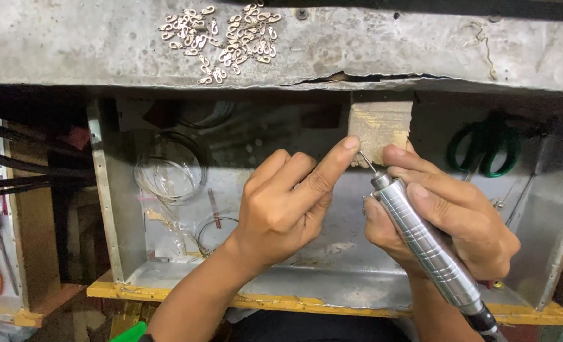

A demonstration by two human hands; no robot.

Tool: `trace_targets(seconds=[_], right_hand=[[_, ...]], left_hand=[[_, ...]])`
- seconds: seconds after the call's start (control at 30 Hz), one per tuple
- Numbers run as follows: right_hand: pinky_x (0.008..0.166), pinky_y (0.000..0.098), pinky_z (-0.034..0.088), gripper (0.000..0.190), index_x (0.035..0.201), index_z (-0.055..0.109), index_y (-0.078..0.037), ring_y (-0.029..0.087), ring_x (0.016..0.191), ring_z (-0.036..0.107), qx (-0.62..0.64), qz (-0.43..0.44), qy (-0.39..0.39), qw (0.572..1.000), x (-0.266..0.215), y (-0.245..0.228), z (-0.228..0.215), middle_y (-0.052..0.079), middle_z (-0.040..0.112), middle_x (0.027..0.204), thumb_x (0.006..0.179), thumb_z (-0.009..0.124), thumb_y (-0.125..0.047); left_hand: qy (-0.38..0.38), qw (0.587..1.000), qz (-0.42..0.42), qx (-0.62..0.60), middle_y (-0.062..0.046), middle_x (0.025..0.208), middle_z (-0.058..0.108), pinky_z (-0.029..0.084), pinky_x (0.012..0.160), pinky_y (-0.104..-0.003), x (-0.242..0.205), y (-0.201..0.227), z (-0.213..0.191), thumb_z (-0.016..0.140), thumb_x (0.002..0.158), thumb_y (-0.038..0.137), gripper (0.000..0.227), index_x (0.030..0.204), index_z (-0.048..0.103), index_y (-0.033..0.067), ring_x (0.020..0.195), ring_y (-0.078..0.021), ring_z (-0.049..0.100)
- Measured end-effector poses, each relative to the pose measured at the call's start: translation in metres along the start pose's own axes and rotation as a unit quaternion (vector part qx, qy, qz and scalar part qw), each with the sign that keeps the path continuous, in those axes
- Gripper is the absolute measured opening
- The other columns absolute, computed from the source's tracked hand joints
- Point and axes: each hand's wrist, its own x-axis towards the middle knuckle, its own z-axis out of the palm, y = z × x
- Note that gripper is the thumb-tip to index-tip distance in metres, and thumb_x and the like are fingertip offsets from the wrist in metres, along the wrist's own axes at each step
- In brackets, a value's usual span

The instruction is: Using a handheld rotary tool to sand and polish small metal jewelry components on a workbench.

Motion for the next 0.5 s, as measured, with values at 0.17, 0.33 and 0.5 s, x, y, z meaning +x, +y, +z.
trace_targets(seconds=[0.17, 0.33, 0.5], right_hand=[[0.093, 0.0482, 0.071, 0.038, 0.107, 0.054, 0.008, 0.050, 0.099, 0.078, 0.015, 0.002, -0.007, 1.000, 0.001, 0.000, -0.002, 0.034, 0.065, 0.100, 0.085, 0.085, 0.007], [0.094, 0.0495, 0.071, 0.036, 0.108, 0.054, 0.006, 0.051, 0.102, 0.078, 0.007, 0.019, -0.010, 1.000, -0.002, -0.001, -0.005, 0.033, 0.066, 0.101, 0.087, 0.083, 0.003], [0.099, 0.0480, 0.070, 0.041, 0.113, 0.054, 0.006, 0.049, 0.107, 0.077, 0.034, 0.008, -0.025, 0.999, 0.001, 0.000, -0.005, 0.032, 0.068, 0.104, 0.087, 0.085, 0.009]], left_hand=[[0.009, 1.000, 0.000, 0.006, 0.000, 0.077, 0.042, 0.036, 0.065, -0.033, -0.003, -0.001, 0.004, 0.060, 0.110, -0.006, 0.039, 0.147, 0.058, 0.0074, 0.070, -0.0207, 0.031], [0.013, 1.000, 0.004, 0.010, 0.000, 0.077, 0.042, 0.036, 0.065, -0.033, -0.002, 0.000, 0.004, 0.060, 0.110, -0.007, 0.040, 0.147, 0.058, 0.0073, 0.069, -0.0204, 0.032], [0.016, 1.000, 0.011, 0.017, -0.001, 0.078, 0.042, 0.036, 0.064, -0.033, -0.002, -0.001, 0.005, 0.059, 0.111, -0.004, 0.037, 0.147, 0.058, 0.0060, 0.069, -0.0204, 0.032]])
